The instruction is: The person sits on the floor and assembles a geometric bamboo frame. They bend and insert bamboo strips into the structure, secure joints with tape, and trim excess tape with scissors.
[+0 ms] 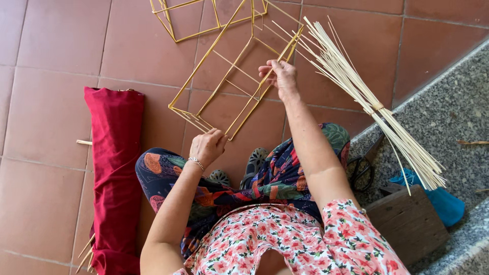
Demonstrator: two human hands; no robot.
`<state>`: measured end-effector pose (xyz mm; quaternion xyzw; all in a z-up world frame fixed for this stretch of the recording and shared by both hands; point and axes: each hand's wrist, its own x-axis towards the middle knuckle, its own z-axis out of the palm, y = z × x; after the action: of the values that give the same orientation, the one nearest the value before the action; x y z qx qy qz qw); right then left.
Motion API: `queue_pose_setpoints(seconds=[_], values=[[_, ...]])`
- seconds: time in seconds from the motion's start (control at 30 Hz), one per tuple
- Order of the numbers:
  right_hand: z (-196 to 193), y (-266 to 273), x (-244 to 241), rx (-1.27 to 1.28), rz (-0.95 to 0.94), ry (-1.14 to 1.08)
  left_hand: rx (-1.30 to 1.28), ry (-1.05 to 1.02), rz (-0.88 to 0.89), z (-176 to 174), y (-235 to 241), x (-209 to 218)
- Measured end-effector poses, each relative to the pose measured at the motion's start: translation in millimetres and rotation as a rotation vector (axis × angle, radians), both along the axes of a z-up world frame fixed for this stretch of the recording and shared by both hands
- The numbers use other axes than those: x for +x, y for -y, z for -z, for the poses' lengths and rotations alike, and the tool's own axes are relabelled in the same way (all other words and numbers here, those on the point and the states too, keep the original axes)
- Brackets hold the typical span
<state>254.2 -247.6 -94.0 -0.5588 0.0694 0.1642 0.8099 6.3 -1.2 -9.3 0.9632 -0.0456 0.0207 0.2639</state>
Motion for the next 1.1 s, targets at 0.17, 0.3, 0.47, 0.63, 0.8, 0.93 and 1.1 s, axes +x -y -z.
queue_pose_setpoints(seconds=[0.17,0.3,0.47,0.63,0.8,0.93,1.1], values=[[-5,9,-18,0.242,0.035,-0.146,-0.251,-0.055,-0.128,6,-5,1],[5,8,-16,0.110,0.183,-0.128,-0.335,-0.040,-0.251,11,-2,1],[-11,8,-19,-0.315,0.228,0.014,-0.047,0.163,-0.224,20,6,-2],[-69,-2,-71,-1.039,0.277,0.704,0.104,0.165,-0.252,23,10,-4],[-107,-49,-158,-0.838,-0.174,1.251,-0.049,0.168,-0.269,4,15,-13],[-100,-73,-177,-0.709,-0.480,1.295,-0.177,0.210,-0.287,1,14,-35],[-85,-76,-174,-0.698,-0.560,1.150,-0.061,-0.124,-0.378,-4,5,-51]])
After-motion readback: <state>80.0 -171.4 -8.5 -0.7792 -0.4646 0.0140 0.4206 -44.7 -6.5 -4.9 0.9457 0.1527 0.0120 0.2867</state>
